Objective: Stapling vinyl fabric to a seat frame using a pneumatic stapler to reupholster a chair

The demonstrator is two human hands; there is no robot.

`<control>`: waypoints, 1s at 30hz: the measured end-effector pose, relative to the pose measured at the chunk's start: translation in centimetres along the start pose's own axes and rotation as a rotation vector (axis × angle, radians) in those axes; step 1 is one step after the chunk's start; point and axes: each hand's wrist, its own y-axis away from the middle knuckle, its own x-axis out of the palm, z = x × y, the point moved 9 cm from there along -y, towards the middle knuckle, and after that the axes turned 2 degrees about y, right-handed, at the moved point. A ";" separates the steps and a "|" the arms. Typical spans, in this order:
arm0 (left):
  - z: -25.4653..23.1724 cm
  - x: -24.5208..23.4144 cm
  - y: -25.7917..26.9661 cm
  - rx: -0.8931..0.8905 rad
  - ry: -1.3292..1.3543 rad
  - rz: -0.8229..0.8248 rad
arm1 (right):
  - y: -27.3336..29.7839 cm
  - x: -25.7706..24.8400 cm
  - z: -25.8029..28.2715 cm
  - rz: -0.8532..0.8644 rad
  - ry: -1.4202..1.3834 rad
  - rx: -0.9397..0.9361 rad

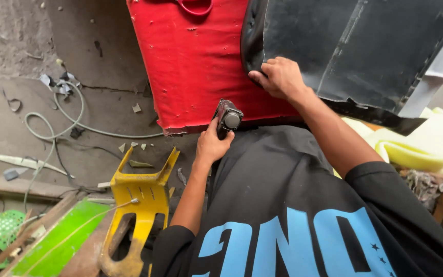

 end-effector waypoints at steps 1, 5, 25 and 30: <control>0.8 0.3 -0.7 0.009 -0.009 0.012 | 0.0 0.1 -0.4 0.000 0.008 0.016; 2.0 0.4 -2.8 0.049 0.005 0.040 | -0.2 0.6 -1.5 0.065 -0.229 0.067; -8.8 -3.7 -3.3 0.347 0.108 -0.090 | 0.3 0.3 -4.3 -0.122 -0.630 0.236; -14.2 -4.2 -2.3 0.432 0.016 -0.025 | 0.4 0.0 -4.6 -0.161 -0.650 0.249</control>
